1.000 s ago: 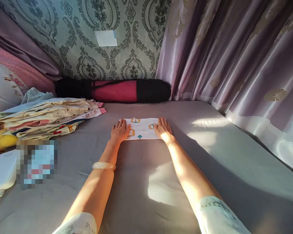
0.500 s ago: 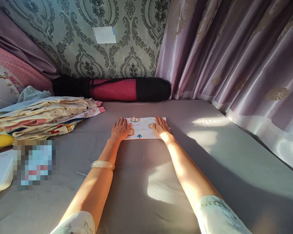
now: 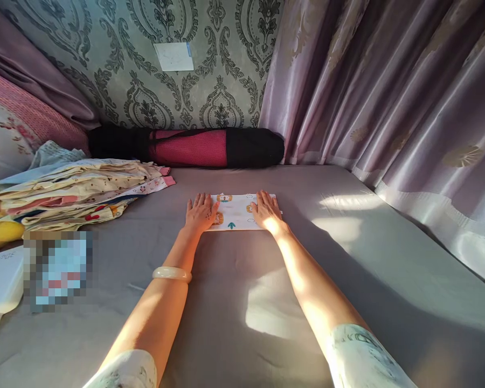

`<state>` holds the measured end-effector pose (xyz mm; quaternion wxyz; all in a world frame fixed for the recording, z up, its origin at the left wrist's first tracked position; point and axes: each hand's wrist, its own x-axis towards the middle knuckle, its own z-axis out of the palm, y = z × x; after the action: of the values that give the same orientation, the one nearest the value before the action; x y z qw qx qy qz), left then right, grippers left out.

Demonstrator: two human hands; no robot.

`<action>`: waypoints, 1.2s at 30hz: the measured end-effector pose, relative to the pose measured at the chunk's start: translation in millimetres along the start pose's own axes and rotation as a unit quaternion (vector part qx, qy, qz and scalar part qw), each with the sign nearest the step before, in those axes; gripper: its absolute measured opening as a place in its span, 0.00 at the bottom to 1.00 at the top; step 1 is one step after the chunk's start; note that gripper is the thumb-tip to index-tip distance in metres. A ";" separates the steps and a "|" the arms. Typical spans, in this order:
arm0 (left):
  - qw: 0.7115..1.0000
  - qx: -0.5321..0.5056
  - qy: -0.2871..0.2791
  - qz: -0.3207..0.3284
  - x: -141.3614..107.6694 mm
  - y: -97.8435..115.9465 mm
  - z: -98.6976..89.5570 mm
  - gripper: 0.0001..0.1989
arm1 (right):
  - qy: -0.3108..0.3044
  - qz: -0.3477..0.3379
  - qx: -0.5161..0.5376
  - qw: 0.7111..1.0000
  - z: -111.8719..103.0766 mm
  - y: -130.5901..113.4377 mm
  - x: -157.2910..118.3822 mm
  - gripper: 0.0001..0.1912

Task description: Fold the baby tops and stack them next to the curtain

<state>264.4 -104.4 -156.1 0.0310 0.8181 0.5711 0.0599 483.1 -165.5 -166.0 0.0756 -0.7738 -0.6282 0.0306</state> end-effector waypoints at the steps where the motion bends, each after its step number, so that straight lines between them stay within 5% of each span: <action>1: 1.000 0.001 0.009 0.004 -0.2 2.2 -0.7 0.33 | 0.004 -0.010 -0.002 1.000 -1.1 -2.3 -0.3 0.31; 15: 0.999 -0.018 -0.032 0.038 -1.2 10.0 10.5 0.32 | -0.008 -0.025 -0.008 1.000 5.2 -13.8 -3.2 0.32; 28: 0.997 -0.014 0.028 0.077 -2.1 24.3 10.3 0.31 | 0.016 -0.046 0.005 0.999 -6.7 -27.2 -7.2 0.31; 36: 0.996 -0.014 -0.012 0.089 -3.1 30.9 21.4 0.31 | -0.018 -0.042 0.023 0.999 0.6 -29.2 -7.1 0.31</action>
<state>294.9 -117.7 -173.9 0.0437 0.8657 0.4949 0.0603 453.3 -166.6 -162.5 0.0836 -0.7439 -0.6607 0.0554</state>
